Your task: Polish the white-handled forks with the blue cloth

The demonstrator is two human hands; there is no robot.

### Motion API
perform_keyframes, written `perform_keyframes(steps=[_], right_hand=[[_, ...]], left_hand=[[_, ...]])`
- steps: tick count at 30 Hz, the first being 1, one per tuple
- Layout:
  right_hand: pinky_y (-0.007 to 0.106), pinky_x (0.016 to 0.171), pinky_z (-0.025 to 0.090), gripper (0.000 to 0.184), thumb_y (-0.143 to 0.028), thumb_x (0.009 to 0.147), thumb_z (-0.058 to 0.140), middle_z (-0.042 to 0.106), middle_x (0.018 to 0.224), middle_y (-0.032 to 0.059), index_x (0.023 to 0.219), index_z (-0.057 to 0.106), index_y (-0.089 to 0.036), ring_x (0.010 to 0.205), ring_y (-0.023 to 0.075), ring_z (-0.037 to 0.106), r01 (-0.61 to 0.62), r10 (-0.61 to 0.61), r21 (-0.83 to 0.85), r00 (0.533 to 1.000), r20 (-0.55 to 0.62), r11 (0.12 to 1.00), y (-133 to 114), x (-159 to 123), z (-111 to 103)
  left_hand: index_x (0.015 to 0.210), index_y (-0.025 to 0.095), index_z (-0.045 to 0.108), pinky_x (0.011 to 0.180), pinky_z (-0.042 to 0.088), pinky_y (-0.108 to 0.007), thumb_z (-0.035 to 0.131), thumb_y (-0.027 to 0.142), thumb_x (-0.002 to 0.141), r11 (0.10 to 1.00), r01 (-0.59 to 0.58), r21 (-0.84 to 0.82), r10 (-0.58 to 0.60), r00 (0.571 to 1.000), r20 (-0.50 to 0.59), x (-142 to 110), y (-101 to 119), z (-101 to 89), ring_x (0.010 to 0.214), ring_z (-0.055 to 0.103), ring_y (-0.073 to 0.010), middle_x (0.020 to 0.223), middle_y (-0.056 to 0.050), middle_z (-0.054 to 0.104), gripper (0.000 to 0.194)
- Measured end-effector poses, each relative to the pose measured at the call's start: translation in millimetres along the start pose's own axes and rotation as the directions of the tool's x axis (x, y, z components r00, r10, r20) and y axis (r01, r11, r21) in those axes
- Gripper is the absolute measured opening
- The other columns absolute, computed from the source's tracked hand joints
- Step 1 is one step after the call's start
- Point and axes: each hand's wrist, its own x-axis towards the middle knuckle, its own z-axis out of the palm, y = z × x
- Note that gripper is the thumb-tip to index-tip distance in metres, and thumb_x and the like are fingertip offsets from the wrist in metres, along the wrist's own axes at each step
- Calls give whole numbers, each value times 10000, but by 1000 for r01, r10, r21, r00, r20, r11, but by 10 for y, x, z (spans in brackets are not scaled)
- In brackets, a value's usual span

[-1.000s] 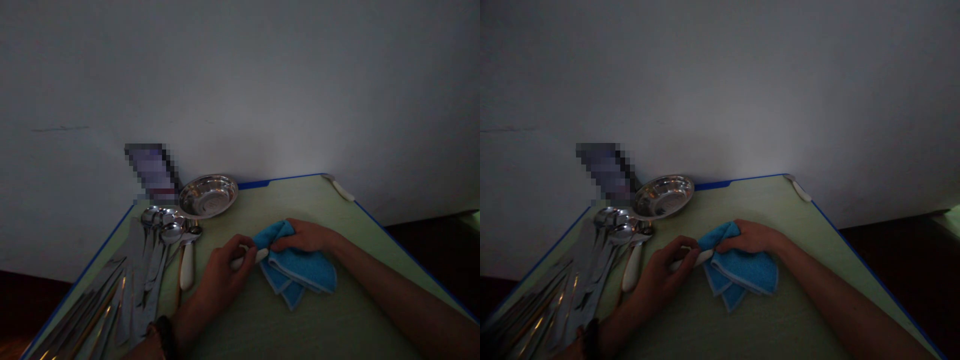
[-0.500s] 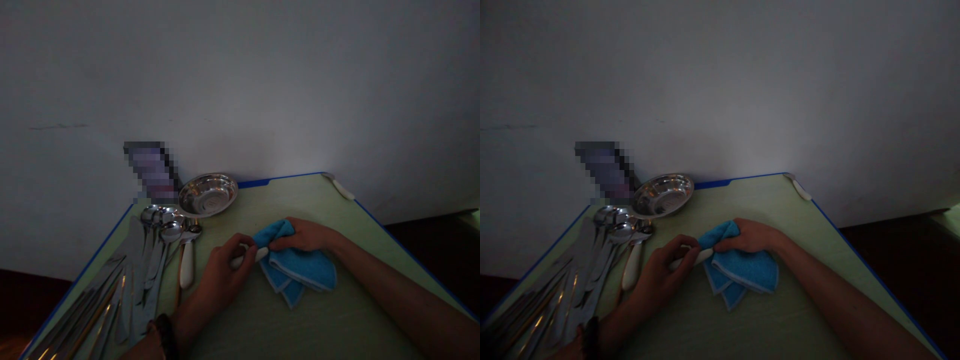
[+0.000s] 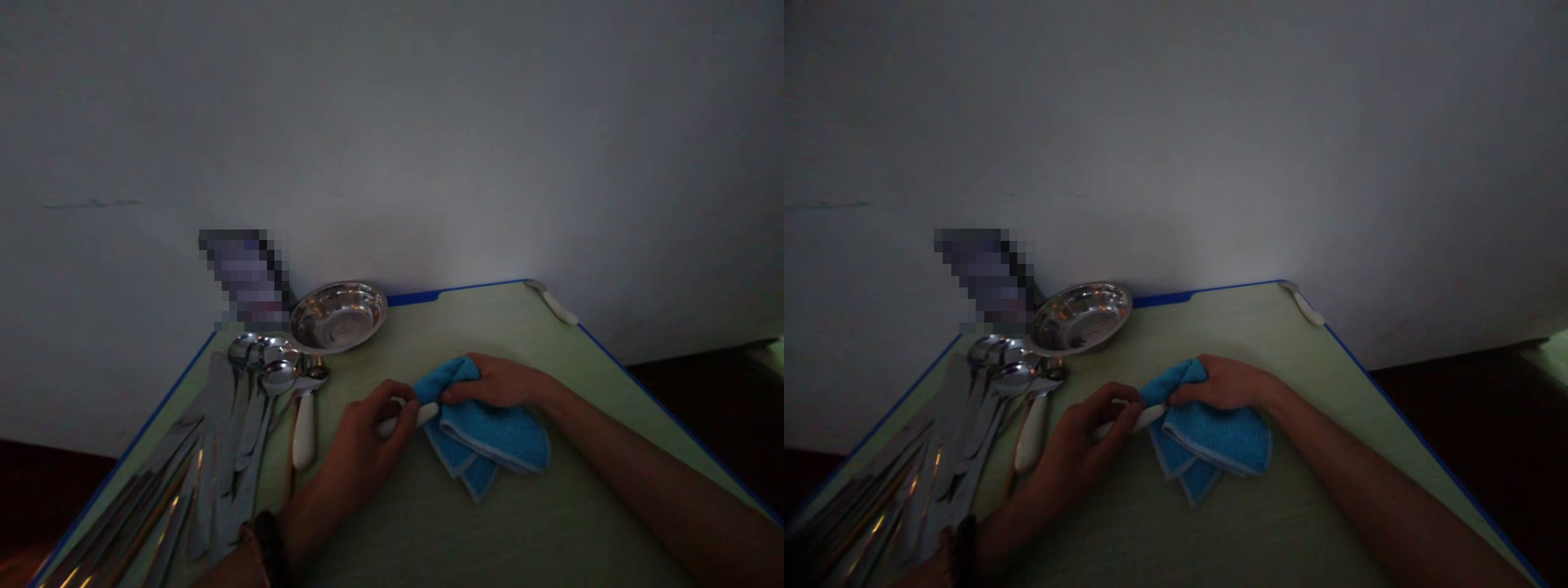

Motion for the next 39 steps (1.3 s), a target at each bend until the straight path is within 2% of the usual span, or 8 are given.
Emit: perform_keyframes(steps=[5,10,14,21,31,39], right_hand=[[208,573,451,237,-328,728,591,669,750,-2,873,680,-164,618,98,557,10,-10,-5,1000,4,1000,-3,0,2],[214,563,444,318,-433,721,596,673,726,4,860,682,-160,599,105,564,10,-11,-41,1000,-5,999,24,0,-7],[221,566,446,332,-440,728,584,678,748,9,886,678,-164,601,107,567,15,-15,-33,1000,4,999,35,0,-9],[213,592,449,230,-311,732,582,677,758,-1,883,684,-172,626,99,570,43,-43,-36,999,-4,998,22,3,-3],[216,583,456,362,-466,716,606,681,765,10,898,674,-161,615,102,573,37,-35,-71,999,30,997,24,-11,-20],[213,565,443,270,-373,726,601,668,729,0,864,678,-154,604,101,559,29,-29,-29,999,14,999,14,-12,-10]], left_hand=[[829,176,555,511,416,-201,468,301,855,1000,-6,10,6,1000,-13,6,7,-7,580,608,-135,637,10,660,154],[829,179,558,509,408,-189,481,289,854,1000,-22,13,22,1000,-14,5,35,-22,566,600,-119,645,21,655,137],[827,174,555,519,418,-195,478,288,854,1000,-15,9,15,1000,-9,0,32,-14,583,609,-127,650,12,662,140],[842,177,549,509,414,-202,467,300,861,1000,-18,16,18,1000,-6,4,-7,-6,576,603,-128,648,13,659,149],[834,176,552,500,414,-190,474,296,856,1000,-3,9,3,1000,-11,-2,12,-1,567,606,-123,642,16,658,144],[824,176,557,512,410,-194,483,291,851,1000,-8,21,8,1000,-19,-1,38,-12,563,606,-123,625,20,657,140]])
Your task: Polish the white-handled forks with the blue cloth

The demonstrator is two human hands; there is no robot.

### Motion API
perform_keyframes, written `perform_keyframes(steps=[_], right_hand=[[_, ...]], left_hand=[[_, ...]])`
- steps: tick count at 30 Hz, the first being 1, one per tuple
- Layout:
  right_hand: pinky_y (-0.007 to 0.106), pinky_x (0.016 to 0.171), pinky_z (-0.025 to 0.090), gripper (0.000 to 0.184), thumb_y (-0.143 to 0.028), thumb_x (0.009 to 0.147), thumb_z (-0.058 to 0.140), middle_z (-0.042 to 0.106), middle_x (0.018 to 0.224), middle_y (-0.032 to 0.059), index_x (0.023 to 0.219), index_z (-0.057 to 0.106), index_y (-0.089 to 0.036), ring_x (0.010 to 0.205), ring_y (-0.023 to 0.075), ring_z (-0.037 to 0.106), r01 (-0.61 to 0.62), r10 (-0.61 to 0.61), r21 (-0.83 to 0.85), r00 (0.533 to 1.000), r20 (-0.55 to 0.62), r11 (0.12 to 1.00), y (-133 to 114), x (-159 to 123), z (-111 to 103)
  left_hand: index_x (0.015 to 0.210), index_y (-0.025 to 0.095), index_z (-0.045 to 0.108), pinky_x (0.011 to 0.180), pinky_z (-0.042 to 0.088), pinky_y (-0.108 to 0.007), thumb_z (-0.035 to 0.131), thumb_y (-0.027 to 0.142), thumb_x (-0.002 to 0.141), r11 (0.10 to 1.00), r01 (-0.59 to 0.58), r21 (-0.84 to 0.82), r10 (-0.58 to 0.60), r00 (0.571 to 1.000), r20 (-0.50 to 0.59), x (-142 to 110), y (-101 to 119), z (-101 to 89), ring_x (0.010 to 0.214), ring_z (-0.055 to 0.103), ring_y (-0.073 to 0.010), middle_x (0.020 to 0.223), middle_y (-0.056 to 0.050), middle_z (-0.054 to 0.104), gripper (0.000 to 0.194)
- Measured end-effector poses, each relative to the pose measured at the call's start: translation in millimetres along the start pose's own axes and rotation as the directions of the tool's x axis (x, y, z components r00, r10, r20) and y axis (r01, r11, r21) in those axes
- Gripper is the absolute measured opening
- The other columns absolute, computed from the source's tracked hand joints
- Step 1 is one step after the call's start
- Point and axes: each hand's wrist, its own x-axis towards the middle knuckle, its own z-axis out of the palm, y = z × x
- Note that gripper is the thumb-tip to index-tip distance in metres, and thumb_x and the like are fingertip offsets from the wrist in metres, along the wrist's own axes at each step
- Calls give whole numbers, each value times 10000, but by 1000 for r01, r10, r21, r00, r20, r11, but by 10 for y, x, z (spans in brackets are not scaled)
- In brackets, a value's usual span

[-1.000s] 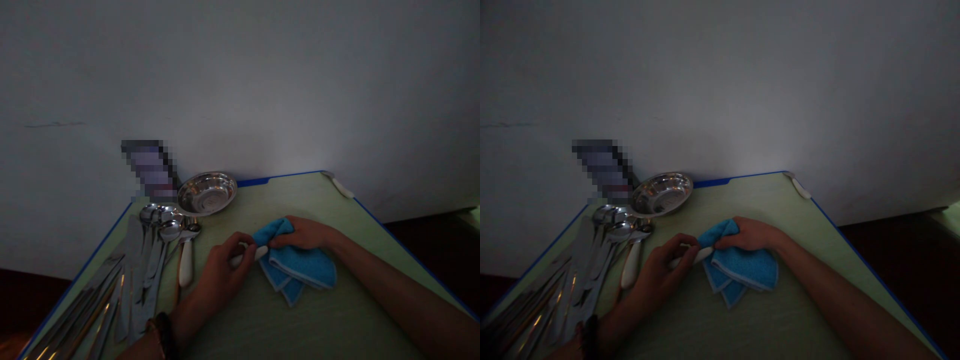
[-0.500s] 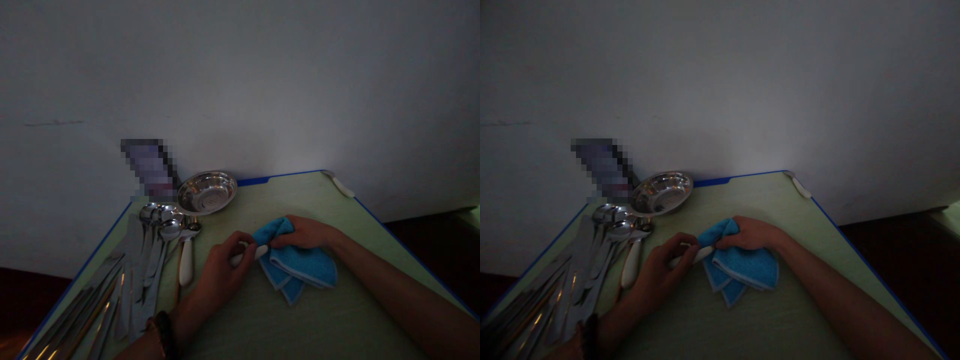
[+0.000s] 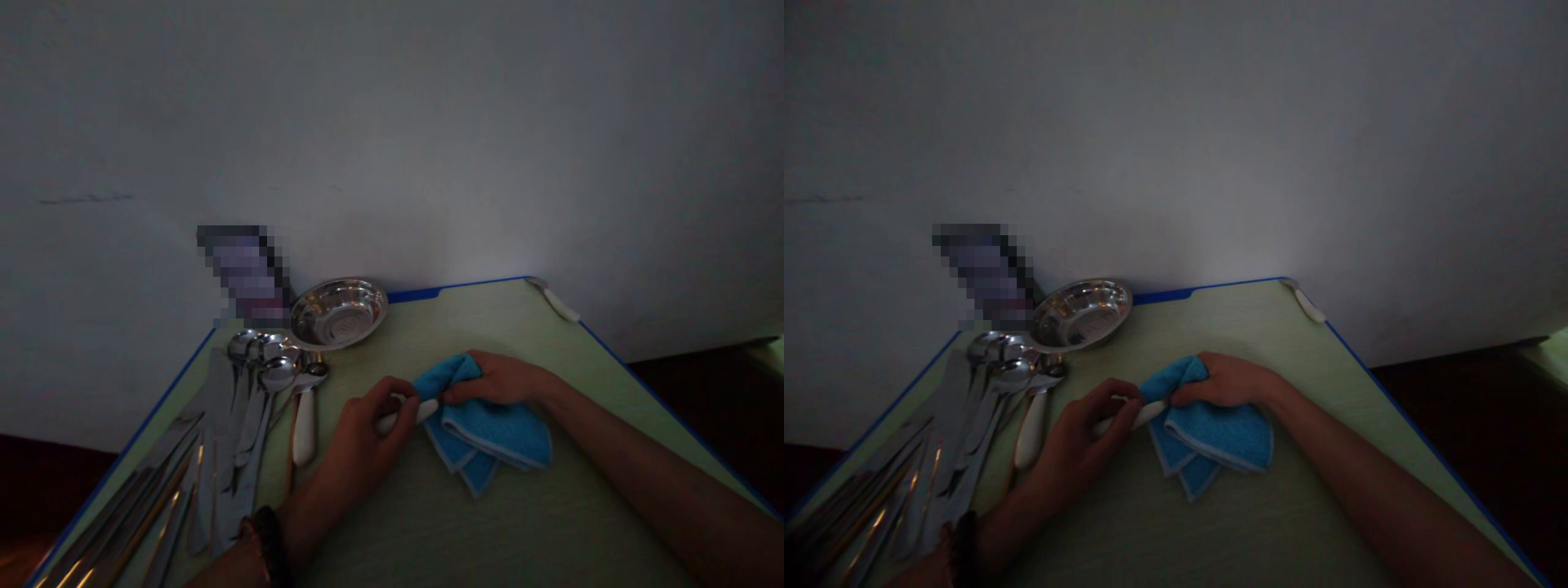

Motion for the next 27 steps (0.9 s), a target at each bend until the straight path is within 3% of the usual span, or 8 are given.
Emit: perform_keyframes(steps=[12,17,22,27], right_hand=[[217,577,451,273,-403,733,589,655,706,-9,830,674,-163,581,93,542,-24,25,21,999,-20,999,10,13,2],[200,581,446,210,-297,741,574,661,740,-8,866,679,-165,608,87,546,25,-25,44,1000,-2,999,-4,6,6],[218,579,456,296,-394,735,586,666,747,11,879,668,-149,611,99,557,-6,6,20,1000,-9,1000,6,8,9],[212,564,449,282,-386,737,583,666,724,2,861,675,-151,591,96,556,-7,8,16,1000,-24,1000,-2,5,14]], left_hand=[[839,187,555,535,431,-210,468,311,862,1000,6,1,-6,1000,21,-5,-18,1,605,626,-137,661,16,666,154],[839,188,549,509,422,-197,466,304,864,1000,5,-19,-5,1000,24,-7,-23,6,587,617,-128,661,18,662,145],[840,178,556,512,415,-197,478,293,857,1000,13,1,-13,1000,15,3,-6,6,584,611,-128,652,15,659,140],[837,181,556,531,423,-200,477,296,857,1000,9,-17,-9,1000,14,3,-12,8,607,617,-133,660,17,666,141]])
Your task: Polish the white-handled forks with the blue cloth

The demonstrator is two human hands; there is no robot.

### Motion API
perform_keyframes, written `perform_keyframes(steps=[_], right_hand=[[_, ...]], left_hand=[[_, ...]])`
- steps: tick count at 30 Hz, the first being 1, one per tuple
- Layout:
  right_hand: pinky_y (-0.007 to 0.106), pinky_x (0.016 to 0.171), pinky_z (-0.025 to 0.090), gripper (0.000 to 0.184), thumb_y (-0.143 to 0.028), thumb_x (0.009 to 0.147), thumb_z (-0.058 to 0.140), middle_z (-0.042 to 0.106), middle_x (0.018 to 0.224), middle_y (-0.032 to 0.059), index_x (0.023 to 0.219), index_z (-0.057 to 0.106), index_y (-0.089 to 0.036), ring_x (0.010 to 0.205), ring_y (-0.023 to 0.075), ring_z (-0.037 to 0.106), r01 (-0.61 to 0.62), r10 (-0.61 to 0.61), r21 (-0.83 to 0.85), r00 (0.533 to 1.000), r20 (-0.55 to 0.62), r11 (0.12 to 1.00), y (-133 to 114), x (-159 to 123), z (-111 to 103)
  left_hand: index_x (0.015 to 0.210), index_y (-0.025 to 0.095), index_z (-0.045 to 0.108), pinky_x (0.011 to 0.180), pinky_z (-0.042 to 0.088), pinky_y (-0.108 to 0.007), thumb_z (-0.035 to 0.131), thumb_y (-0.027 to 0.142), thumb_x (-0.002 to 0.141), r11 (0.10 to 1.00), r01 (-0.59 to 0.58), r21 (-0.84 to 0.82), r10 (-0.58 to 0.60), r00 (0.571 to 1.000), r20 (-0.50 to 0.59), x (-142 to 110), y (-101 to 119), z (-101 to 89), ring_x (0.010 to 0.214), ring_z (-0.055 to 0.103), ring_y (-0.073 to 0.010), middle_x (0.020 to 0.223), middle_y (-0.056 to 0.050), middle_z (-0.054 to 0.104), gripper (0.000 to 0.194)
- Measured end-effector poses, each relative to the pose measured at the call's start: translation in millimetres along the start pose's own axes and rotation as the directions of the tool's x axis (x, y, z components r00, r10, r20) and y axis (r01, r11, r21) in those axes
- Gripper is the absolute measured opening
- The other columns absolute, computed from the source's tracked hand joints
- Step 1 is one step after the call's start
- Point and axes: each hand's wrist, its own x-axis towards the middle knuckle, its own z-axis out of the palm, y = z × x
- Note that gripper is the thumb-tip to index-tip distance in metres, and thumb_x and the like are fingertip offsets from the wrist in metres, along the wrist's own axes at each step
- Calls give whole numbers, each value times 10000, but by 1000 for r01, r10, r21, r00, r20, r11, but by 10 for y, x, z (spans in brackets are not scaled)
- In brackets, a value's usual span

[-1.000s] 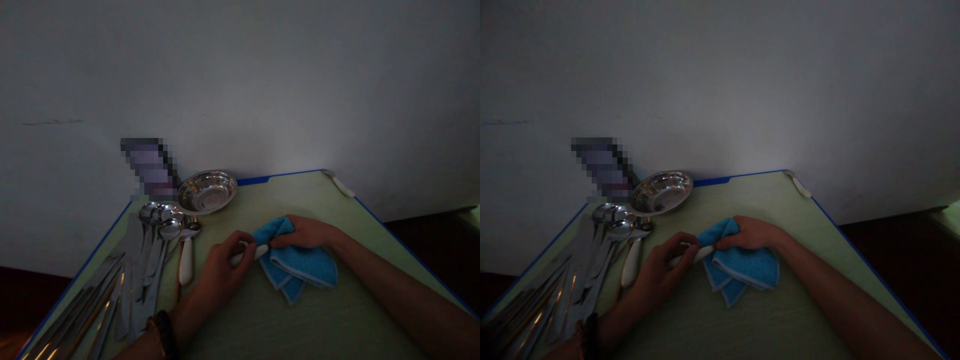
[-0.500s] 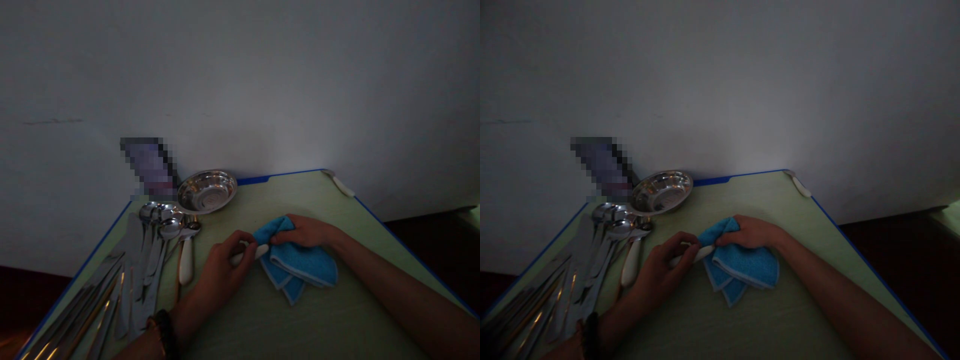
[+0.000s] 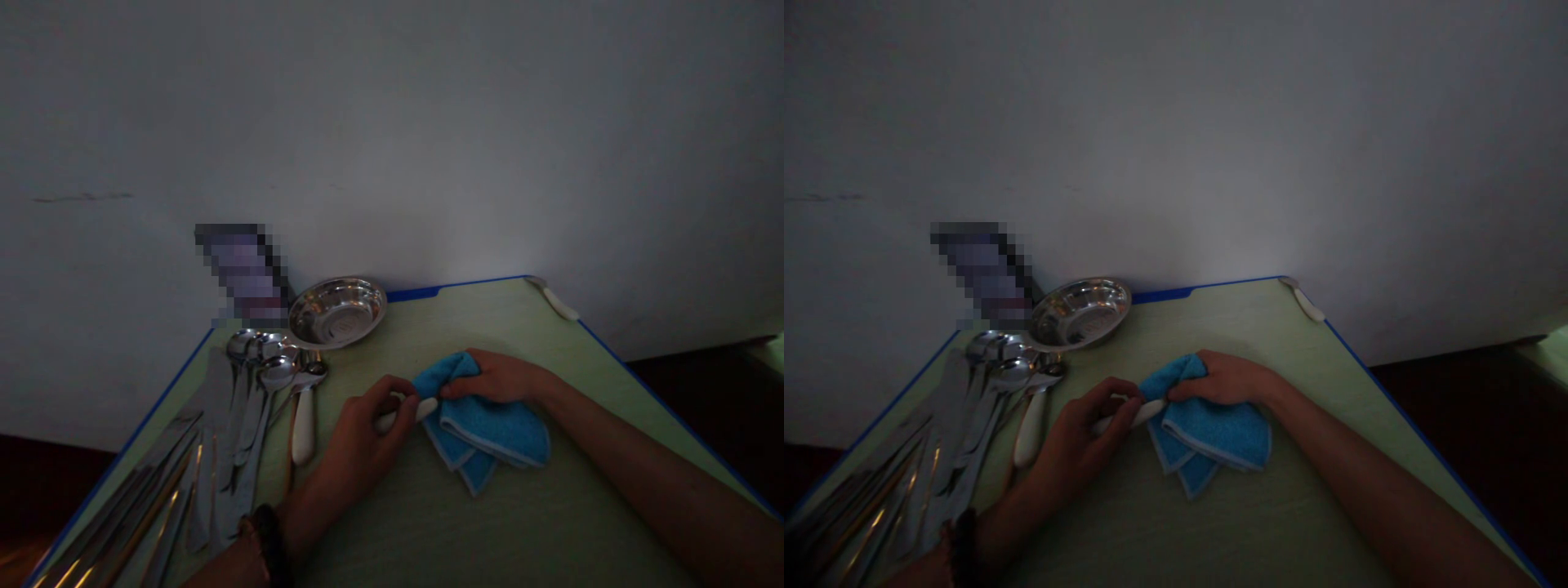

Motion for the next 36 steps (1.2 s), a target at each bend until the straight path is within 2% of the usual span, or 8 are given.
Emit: perform_keyframes(steps=[5,12,20,26,33,36], right_hand=[[196,567,447,229,-303,732,582,678,747,-5,880,687,-164,618,96,565,19,-19,-17,1000,0,1000,-20,-2,-10],[212,573,460,302,-419,726,597,675,734,0,865,675,-163,597,99,572,-7,7,4,1000,7,1000,-6,-4,-6],[192,561,440,216,-309,736,582,669,735,-6,857,680,-161,606,86,553,28,-28,-10,1000,9,1000,5,6,-9],[202,538,440,297,-422,723,602,654,685,-12,843,674,-160,558,86,538,-11,11,-16,1000,-1,1000,5,0,-10],[189,536,433,209,-336,721,605,667,705,-22,836,685,-181,578,87,552,-5,5,-4,1000,-23,1000,-17,-11,-4],[190,523,433,220,-355,714,610,662,685,-24,813,684,-174,559,86,546,-29,29,-5,999,-24,1000,-33,-19,-4]], left_hand=[[830,178,562,495,400,-196,480,289,850,1000,-8,16,8,1000,-10,-1,11,-9,547,594,-120,624,29,653,139],[828,184,562,539,432,-210,478,293,850,1000,-7,25,7,1000,-8,1,18,-11,599,624,-137,656,19,677,139],[849,181,556,549,447,-216,469,303,859,1000,-6,16,6,1000,8,-3,-11,-8,629,635,-144,698,3,683,150],[860,187,562,528,451,-204,471,309,857,1000,6,-11,-6,1000,-2,-6,-9,-1,648,635,-146,707,4,681,152],[845,183,566,512,436,-198,475,309,855,1000,1,-1,-1,1000,-2,-6,-14,1,622,631,-143,688,4,679,156],[840,184,565,542,448,-203,480,299,853,1000,-2,-4,2,1000,-8,-3,-7,-1,628,636,-141,682,9,679,143]])
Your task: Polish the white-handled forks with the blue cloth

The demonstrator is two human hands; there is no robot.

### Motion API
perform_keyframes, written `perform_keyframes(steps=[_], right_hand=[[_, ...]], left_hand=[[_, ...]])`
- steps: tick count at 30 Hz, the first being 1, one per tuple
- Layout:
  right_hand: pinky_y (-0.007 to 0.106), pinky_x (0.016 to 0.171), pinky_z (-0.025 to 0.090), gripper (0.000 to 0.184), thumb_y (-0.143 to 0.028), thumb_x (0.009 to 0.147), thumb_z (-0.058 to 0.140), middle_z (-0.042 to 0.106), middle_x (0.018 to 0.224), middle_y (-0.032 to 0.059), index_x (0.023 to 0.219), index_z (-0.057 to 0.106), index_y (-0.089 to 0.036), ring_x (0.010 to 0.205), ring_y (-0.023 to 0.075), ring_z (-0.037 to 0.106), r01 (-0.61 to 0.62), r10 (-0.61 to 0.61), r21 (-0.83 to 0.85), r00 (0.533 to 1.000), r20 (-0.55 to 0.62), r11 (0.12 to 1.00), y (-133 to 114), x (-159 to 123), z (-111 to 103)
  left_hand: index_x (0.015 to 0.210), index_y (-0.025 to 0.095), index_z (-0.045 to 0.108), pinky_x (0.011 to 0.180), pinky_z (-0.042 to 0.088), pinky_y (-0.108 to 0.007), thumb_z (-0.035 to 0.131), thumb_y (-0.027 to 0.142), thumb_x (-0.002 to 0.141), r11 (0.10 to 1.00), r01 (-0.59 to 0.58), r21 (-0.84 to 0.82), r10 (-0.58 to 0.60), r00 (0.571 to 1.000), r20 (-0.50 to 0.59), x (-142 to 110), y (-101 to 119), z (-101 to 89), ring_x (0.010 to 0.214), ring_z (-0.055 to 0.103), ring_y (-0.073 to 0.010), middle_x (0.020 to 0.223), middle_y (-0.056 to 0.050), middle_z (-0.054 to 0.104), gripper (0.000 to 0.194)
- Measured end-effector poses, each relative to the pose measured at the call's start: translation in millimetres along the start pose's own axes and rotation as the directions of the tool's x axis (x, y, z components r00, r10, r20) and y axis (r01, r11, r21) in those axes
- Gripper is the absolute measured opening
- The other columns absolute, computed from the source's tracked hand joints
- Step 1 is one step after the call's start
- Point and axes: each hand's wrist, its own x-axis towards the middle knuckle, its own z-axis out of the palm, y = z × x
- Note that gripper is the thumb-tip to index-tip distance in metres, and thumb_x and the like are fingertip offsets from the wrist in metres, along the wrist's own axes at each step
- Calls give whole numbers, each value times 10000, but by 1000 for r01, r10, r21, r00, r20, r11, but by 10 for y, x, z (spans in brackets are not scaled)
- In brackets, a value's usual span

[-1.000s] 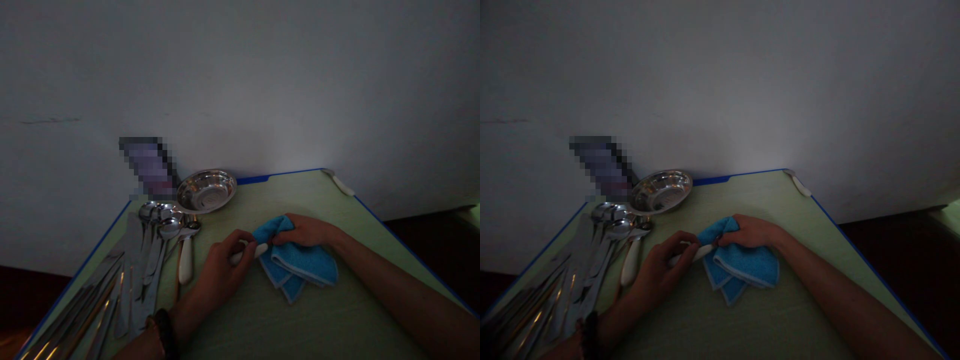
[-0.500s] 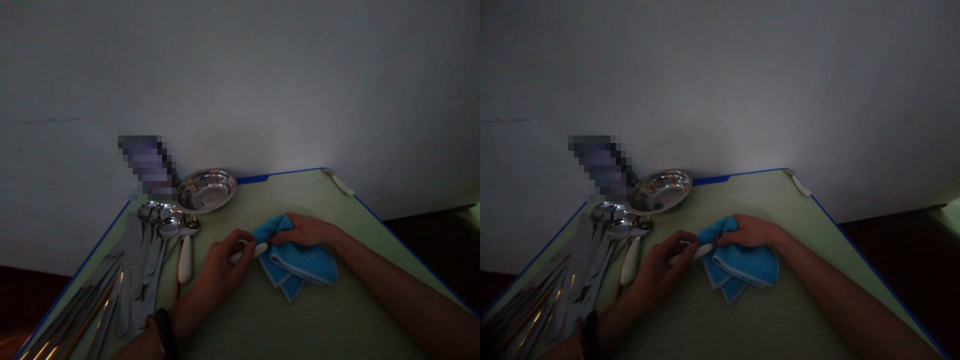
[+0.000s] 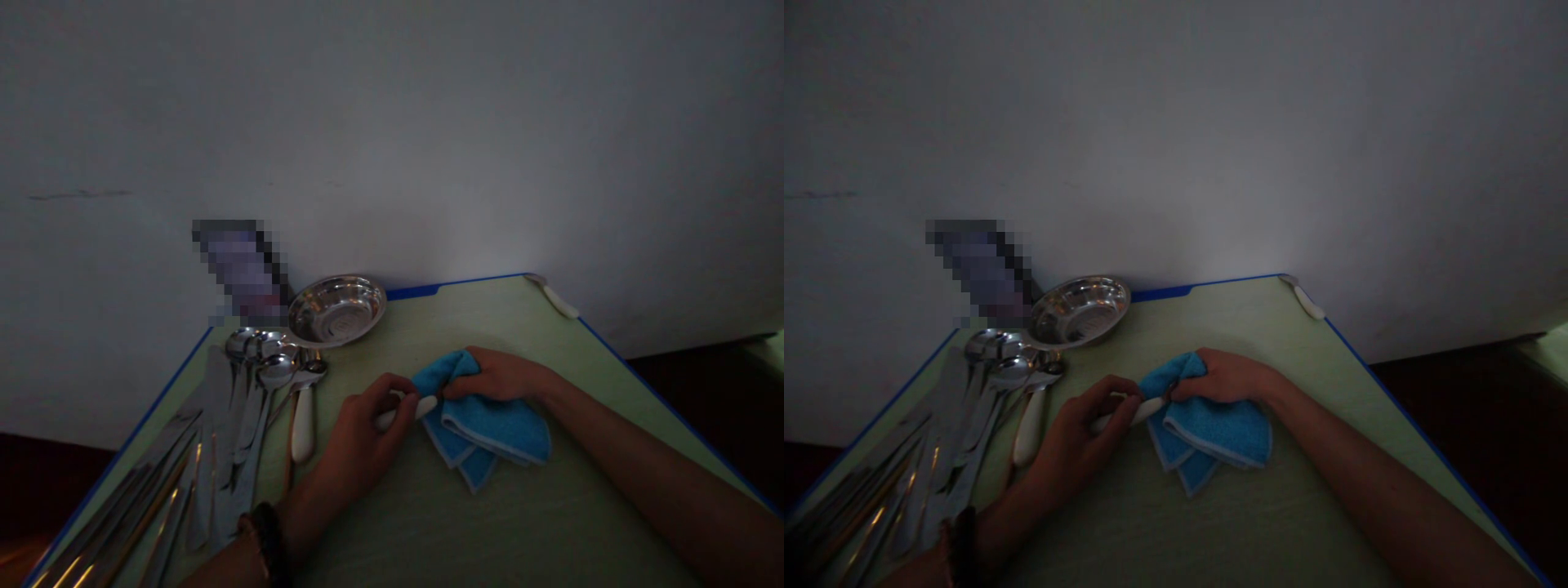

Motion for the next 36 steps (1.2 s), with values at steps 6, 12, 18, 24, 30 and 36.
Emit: perform_keyframes(steps=[6,12,18,24,30,36], right_hand=[[204,526,446,290,-427,712,612,664,695,-10,828,675,-169,556,93,554,-15,15,18,999,30,1000,17,7,-7],[205,537,443,246,-365,712,612,666,694,-14,837,685,-167,560,92,548,13,-13,10,1000,17,1000,39,15,-5],[208,568,460,279,-375,707,629,670,723,-7,877,681,-160,591,92,566,47,-53,67,995,84,997,47,14,-20],[226,653,492,438,-341,664,679,684,888,24,1063,619,-169,712,107,619,41,-164,403,947,277,914,151,-2,-74],[252,711,492,345,-344,672,687,690,888,8,976,651,-184,743,119,619,80,-109,176,981,163,981,148,21,-55],[204,551,441,275,-416,734,610,619,653,-26,785,658,-150,566,83,532,183,-182,-12,981,64,983,74,13,10]], left_hand=[[845,177,562,515,426,-203,483,293,851,1000,-4,12,4,1000,3,-4,20,-8,592,620,-137,674,6,674,140],[837,178,551,512,414,-202,464,306,863,1000,-12,24,12,1000,15,2,8,-1,578,605,-131,651,11,659,157],[834,181,553,515,424,-207,466,315,859,999,-3,32,4,1000,-4,-11,-12,2,617,624,-146,672,3,676,162],[842,175,561,531,430,-197,479,284,851,999,-30,14,30,999,-18,4,2,-5,607,616,-126,698,7,677,137],[836,175,554,514,415,-194,483,290,849,999,-25,22,25,1000,-2,-1,3,2,575,608,-123,656,18,657,136],[818,162,564,507,405,-201,470,284,846,999,-4,36,4,1000,-3,-3,22,-20,552,594,-126,625,10,650,156]])
